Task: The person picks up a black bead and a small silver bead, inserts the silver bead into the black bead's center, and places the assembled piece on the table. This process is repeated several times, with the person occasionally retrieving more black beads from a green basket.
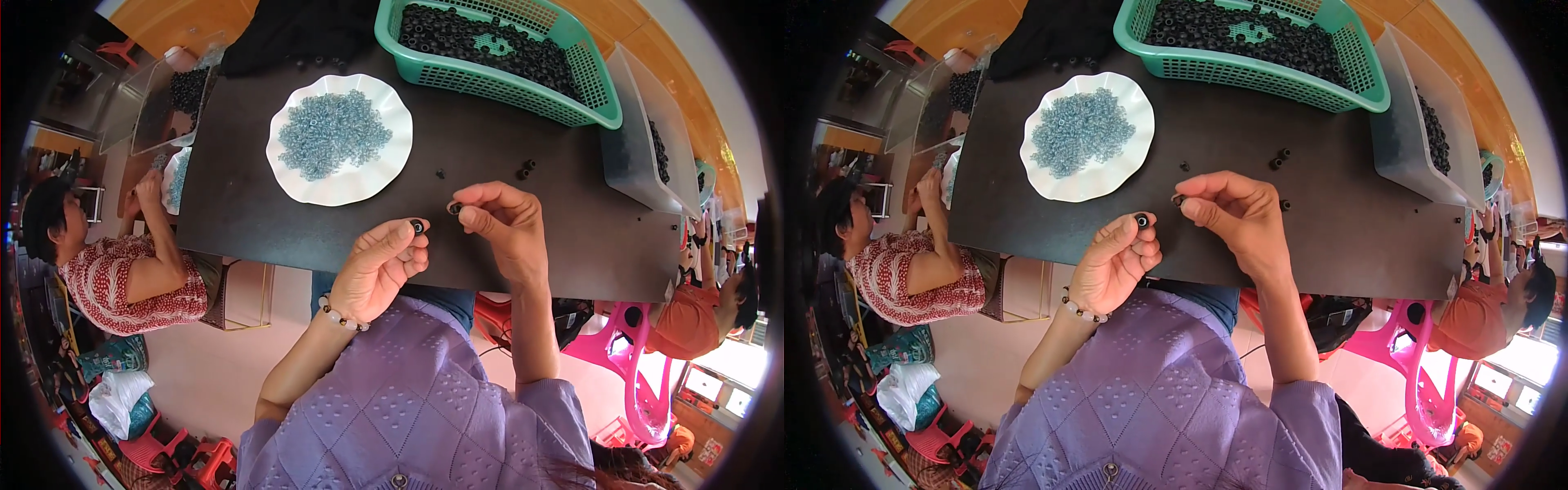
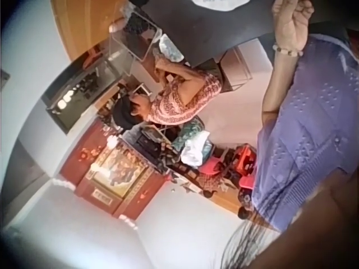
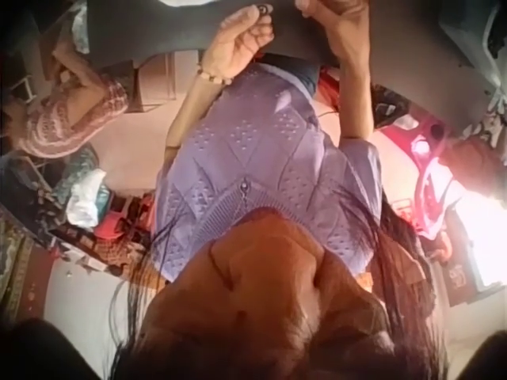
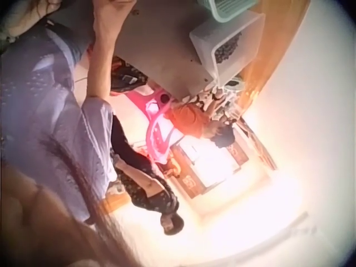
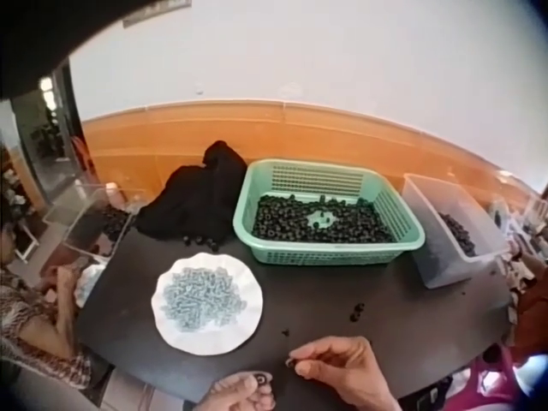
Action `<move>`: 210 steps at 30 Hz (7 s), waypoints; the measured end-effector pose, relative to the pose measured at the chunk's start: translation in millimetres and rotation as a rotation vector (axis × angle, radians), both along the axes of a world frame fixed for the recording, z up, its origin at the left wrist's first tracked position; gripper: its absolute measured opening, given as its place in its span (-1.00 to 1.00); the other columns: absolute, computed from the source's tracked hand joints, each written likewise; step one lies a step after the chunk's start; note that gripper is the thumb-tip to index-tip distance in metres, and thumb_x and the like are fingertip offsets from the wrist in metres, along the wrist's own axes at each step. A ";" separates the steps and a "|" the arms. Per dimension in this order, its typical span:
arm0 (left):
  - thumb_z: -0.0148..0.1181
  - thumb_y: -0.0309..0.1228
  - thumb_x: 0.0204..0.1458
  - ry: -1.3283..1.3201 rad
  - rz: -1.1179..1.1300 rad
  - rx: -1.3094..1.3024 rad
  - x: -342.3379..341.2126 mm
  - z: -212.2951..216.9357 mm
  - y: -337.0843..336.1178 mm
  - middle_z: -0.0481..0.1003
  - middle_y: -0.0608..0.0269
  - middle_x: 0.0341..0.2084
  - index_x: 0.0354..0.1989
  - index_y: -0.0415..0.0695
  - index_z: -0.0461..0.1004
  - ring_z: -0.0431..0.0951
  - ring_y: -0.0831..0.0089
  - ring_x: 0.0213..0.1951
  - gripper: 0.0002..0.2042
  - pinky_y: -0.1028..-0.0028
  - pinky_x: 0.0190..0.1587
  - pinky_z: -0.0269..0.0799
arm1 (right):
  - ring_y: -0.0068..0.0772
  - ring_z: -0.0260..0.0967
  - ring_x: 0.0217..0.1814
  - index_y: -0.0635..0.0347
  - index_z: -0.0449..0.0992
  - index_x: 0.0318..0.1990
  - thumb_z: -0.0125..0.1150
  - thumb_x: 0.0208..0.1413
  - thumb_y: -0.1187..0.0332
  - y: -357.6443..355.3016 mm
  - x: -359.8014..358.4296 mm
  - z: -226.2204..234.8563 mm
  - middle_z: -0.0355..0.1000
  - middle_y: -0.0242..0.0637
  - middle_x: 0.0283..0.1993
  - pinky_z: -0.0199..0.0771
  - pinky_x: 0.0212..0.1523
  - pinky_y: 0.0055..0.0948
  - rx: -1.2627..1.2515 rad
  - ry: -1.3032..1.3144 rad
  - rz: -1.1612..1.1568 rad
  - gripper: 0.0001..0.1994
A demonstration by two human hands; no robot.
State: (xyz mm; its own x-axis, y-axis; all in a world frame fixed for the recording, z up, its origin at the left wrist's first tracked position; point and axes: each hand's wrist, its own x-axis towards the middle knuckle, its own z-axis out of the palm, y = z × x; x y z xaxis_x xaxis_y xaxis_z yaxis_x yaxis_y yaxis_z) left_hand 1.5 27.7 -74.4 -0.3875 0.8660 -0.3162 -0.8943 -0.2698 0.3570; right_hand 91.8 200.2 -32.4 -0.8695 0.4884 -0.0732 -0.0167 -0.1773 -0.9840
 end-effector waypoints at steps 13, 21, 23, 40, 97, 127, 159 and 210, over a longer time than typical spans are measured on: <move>0.14 -0.31 0.12 -0.028 -0.050 0.079 5.3 1.0 -7.3 0.52 0.33 -0.41 -0.22 -0.17 0.51 0.46 0.54 -0.36 -0.81 0.52 -0.25 0.35 | -0.52 0.38 -0.31 0.30 0.60 -0.37 0.39 -0.19 0.59 -27.2 3.9 27.4 0.47 -0.27 -0.37 0.36 -0.25 -0.57 0.285 0.019 0.045 -0.84; 0.13 -0.37 0.12 -0.027 -0.049 0.105 7.0 -0.5 -9.9 0.53 0.28 -0.41 -0.19 -0.20 0.51 0.46 0.52 -0.36 -0.82 0.51 -0.26 0.37 | -0.54 0.37 -0.34 0.28 0.61 -0.38 0.41 -0.22 0.58 -31.5 5.2 32.3 0.47 -0.28 -0.38 0.34 -0.28 -0.59 0.423 -0.035 0.078 -0.83; 0.13 -0.38 0.12 -0.021 -0.052 0.114 6.8 -1.4 -10.7 0.53 0.27 -0.41 -0.17 -0.20 0.51 0.47 0.52 -0.36 -0.82 0.50 -0.27 0.37 | -0.55 0.37 -0.35 0.27 0.62 -0.37 0.41 -0.22 0.57 -32.1 5.2 31.6 0.47 -0.29 -0.39 0.34 -0.30 -0.59 0.438 -0.040 0.076 -0.83; 0.32 -0.44 -0.04 0.415 -0.100 0.019 -4.0 5.1 -16.8 0.54 0.21 -0.52 -0.26 -0.31 0.56 0.48 0.57 -0.51 -0.78 0.60 -0.42 0.42 | -0.61 0.23 -0.34 0.27 0.54 -0.04 0.34 -0.10 0.50 -13.8 0.4 29.5 0.37 -0.34 -0.28 0.21 -0.28 -0.62 0.216 0.007 0.509 -0.62; 0.36 -0.37 -0.07 0.741 -0.135 -0.141 -0.2 55.1 -35.3 0.51 0.25 -0.58 -0.42 -0.27 0.59 0.48 0.63 -0.57 -0.81 0.65 -0.54 0.36 | -0.55 0.25 -0.32 0.33 0.59 -0.15 0.42 -0.12 0.34 -37.6 18.9 28.7 0.34 -0.27 -0.28 0.23 -0.35 -0.60 -0.173 0.091 0.433 -0.65; 0.31 -0.43 -0.03 0.758 -0.118 -0.184 18.1 47.5 -31.7 0.52 0.19 -0.57 -0.43 -0.31 0.56 0.51 0.55 -0.56 -0.84 0.61 -0.49 0.42 | -0.55 0.33 -0.23 0.22 0.61 -0.18 0.22 -0.02 0.61 -42.3 35.8 10.8 0.34 -0.35 -0.25 0.40 -0.18 -0.55 0.009 0.120 0.352 -0.78; 0.21 -0.46 0.07 0.619 -0.099 -0.202 8.0 24.3 -16.3 0.55 0.13 -0.45 -0.25 -0.30 0.56 0.54 0.50 -0.44 -0.84 0.56 -0.36 0.49 | -0.55 0.34 -0.20 0.31 0.51 -0.06 0.25 0.01 0.59 -31.8 31.6 -11.5 0.39 -0.30 -0.17 0.39 -0.12 -0.54 -0.092 0.169 0.176 -0.71; 0.19 -0.42 0.10 0.463 -0.113 -0.184 8.5 10.0 -11.5 0.56 0.21 -0.47 -0.28 -0.25 0.56 0.50 0.55 -0.46 -0.86 0.57 -0.37 0.43 | -0.49 0.33 -0.33 0.24 0.57 -0.18 0.40 -0.13 0.47 -30.5 25.4 -9.5 0.47 -0.32 -0.35 0.34 -0.26 -0.53 0.503 0.080 0.093 -0.72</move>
State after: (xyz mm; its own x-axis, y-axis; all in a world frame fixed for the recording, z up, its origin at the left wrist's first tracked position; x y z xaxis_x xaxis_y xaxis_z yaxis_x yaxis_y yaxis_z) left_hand 10.1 16.2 -64.4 -0.4304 0.8564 -0.2851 -0.6512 -0.0759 0.7551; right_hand 117.2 169.7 -41.9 -0.9041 0.3665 0.2196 -0.1024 0.3131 -0.9442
